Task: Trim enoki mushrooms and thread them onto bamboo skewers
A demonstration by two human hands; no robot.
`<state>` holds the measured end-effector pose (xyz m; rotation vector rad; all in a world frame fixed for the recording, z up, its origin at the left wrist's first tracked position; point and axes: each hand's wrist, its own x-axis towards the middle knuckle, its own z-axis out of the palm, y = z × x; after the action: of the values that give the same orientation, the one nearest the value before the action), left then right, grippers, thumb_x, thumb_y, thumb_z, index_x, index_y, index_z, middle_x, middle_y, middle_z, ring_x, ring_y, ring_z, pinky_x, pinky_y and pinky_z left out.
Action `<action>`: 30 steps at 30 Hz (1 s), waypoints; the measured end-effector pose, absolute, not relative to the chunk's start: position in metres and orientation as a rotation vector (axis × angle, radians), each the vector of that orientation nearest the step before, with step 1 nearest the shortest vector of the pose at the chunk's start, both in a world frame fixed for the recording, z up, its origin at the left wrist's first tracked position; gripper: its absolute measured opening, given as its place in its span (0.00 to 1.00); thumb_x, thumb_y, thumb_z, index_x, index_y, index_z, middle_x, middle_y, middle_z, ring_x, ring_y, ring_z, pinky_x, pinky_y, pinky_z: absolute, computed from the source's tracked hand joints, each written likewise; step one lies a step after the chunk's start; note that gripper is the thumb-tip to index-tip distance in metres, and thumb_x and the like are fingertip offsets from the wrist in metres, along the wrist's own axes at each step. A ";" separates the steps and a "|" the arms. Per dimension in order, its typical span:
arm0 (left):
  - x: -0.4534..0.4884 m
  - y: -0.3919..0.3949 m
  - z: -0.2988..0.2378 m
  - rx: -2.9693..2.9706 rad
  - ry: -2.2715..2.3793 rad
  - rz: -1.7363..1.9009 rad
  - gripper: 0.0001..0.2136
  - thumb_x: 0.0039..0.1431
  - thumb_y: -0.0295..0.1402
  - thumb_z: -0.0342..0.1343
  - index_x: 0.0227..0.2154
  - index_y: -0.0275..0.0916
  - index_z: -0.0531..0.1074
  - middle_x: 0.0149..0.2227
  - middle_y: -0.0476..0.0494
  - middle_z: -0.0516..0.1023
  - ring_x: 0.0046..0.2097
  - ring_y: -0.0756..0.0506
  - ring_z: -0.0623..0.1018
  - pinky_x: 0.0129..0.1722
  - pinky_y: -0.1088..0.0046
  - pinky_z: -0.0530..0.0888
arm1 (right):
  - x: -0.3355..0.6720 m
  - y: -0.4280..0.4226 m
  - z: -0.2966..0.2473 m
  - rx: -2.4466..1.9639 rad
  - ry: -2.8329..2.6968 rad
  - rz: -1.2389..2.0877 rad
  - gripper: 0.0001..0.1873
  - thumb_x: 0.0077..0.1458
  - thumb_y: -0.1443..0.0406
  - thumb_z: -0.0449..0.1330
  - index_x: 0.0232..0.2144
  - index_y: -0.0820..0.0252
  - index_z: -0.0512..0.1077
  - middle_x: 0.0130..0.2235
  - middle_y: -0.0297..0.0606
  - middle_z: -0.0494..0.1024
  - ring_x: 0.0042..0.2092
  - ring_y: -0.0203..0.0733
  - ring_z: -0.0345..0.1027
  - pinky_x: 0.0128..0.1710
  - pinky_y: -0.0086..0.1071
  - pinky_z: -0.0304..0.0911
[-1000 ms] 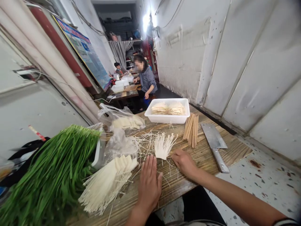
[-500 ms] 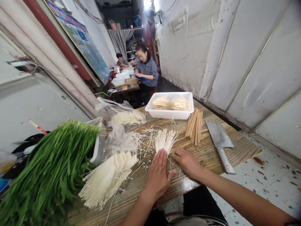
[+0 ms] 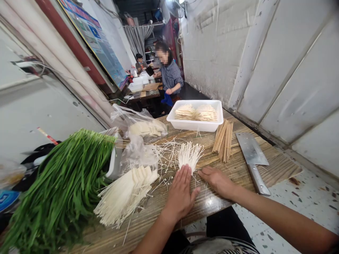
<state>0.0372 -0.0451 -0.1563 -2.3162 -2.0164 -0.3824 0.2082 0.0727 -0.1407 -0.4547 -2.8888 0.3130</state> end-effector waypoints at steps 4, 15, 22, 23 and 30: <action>0.037 -0.045 -0.156 -2.317 -2.017 -0.380 0.31 0.64 0.44 0.41 0.64 0.30 0.44 0.66 0.33 0.48 0.67 0.41 0.45 0.63 0.57 0.55 | 0.211 0.073 -0.141 -0.441 -2.894 0.294 0.12 0.60 0.71 0.52 0.45 0.68 0.69 0.37 0.43 0.73 0.38 0.43 0.63 0.37 0.32 0.60; 0.037 -0.046 -0.156 -2.308 -1.991 -0.400 0.31 0.64 0.44 0.41 0.64 0.31 0.42 0.66 0.34 0.49 0.67 0.42 0.46 0.63 0.58 0.54 | 0.216 0.073 -0.144 -0.450 -2.859 0.244 0.13 0.60 0.72 0.50 0.43 0.64 0.71 0.34 0.41 0.73 0.35 0.42 0.63 0.34 0.32 0.58; 0.037 -0.046 -0.154 -2.310 -1.999 -0.415 0.31 0.64 0.44 0.41 0.64 0.32 0.42 0.66 0.35 0.49 0.67 0.42 0.47 0.63 0.58 0.55 | 0.219 0.073 -0.142 -0.515 -2.894 0.221 0.13 0.61 0.72 0.49 0.44 0.64 0.71 0.34 0.40 0.73 0.35 0.41 0.63 0.34 0.30 0.57; 0.038 -0.047 -0.155 -2.294 -2.004 -0.417 0.32 0.64 0.44 0.41 0.64 0.31 0.42 0.66 0.34 0.49 0.67 0.41 0.46 0.63 0.57 0.55 | 0.219 0.073 -0.141 -0.524 -2.891 0.215 0.13 0.61 0.71 0.49 0.43 0.64 0.71 0.34 0.40 0.72 0.35 0.41 0.63 0.34 0.30 0.57; 0.040 -0.047 -0.161 -2.105 -2.110 -0.440 0.36 0.62 0.46 0.43 0.64 0.25 0.40 0.66 0.27 0.45 0.67 0.37 0.45 0.62 0.54 0.56 | 0.218 0.073 -0.144 -0.560 -2.843 0.190 0.12 0.62 0.71 0.49 0.41 0.63 0.72 0.32 0.39 0.72 0.34 0.40 0.63 0.32 0.30 0.55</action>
<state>0.0398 -0.0473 -0.1614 -2.1048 -2.1104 -0.4403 0.2179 0.0726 -0.1445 -0.5599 -2.8431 0.1897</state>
